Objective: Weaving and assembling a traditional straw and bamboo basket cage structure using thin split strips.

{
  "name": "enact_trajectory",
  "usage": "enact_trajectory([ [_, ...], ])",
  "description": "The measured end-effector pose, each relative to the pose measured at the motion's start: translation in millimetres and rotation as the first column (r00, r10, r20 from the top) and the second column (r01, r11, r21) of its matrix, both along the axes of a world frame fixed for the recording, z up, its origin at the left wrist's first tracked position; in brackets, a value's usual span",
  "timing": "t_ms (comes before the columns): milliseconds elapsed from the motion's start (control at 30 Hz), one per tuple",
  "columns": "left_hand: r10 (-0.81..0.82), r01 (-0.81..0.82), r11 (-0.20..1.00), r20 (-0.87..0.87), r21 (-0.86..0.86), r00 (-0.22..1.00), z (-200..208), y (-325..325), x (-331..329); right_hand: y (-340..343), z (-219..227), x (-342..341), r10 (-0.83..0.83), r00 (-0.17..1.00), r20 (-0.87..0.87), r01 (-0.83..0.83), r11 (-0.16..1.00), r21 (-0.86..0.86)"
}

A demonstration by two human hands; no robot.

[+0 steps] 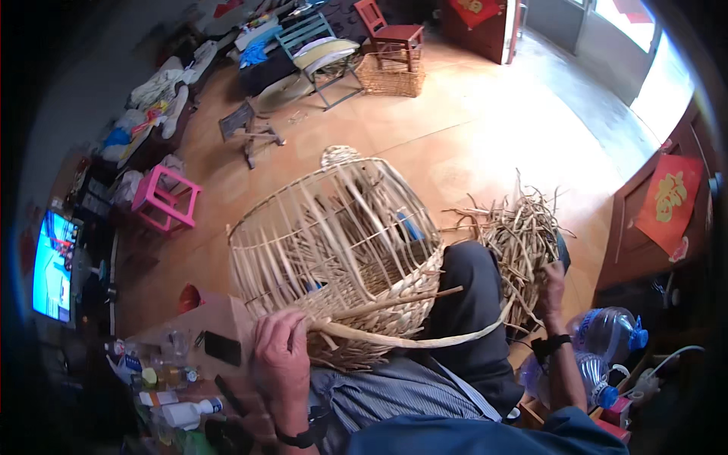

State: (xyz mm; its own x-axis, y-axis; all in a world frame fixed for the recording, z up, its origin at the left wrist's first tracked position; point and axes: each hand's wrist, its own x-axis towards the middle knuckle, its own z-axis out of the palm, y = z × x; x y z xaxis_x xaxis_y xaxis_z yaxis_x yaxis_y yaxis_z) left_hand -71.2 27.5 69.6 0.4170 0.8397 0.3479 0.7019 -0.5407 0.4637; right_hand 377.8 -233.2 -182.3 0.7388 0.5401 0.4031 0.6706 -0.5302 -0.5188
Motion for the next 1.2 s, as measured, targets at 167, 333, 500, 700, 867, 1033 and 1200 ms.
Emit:
enact_trajectory([
  [167,-0.012,0.011,0.995,-0.004,-0.096,1.000,4.0,-6.4,7.8,76.6,149.0,-55.8,0.448,0.764,-0.464,-0.106,0.796,0.596],
  [333,0.042,-0.018,0.946,0.067,-0.322,0.997,1.4,-5.0,15.1,142.4,244.0,-169.7,0.701,0.710,-0.065,-0.659,0.695,0.288],
  [500,0.016,0.043,0.923,0.149,-0.382,0.989,-1.3,9.6,10.5,185.6,256.6,-239.8,0.796,0.568,-0.206,-0.803,0.592,0.072],
  [700,0.021,0.015,0.949,0.112,-0.314,0.994,-13.6,13.2,9.5,202.1,242.6,-258.2,0.730,0.625,-0.277,-0.769,0.637,-0.057],
  [867,0.050,-0.009,0.966,0.152,-0.258,0.987,-18.3,9.0,11.7,213.9,239.1,-272.8,0.710,0.606,-0.359,-0.770,0.636,-0.041],
  [1033,0.014,0.024,0.975,0.170,-0.220,0.985,-23.9,11.0,10.5,218.4,236.5,-282.2,0.735,0.611,-0.294,-0.759,0.650,0.045],
  [1200,0.022,0.046,0.964,0.253,-0.262,0.967,-35.3,12.0,11.0,209.6,237.4,-279.1,0.753,0.638,-0.158,-0.770,0.628,-0.115],
])
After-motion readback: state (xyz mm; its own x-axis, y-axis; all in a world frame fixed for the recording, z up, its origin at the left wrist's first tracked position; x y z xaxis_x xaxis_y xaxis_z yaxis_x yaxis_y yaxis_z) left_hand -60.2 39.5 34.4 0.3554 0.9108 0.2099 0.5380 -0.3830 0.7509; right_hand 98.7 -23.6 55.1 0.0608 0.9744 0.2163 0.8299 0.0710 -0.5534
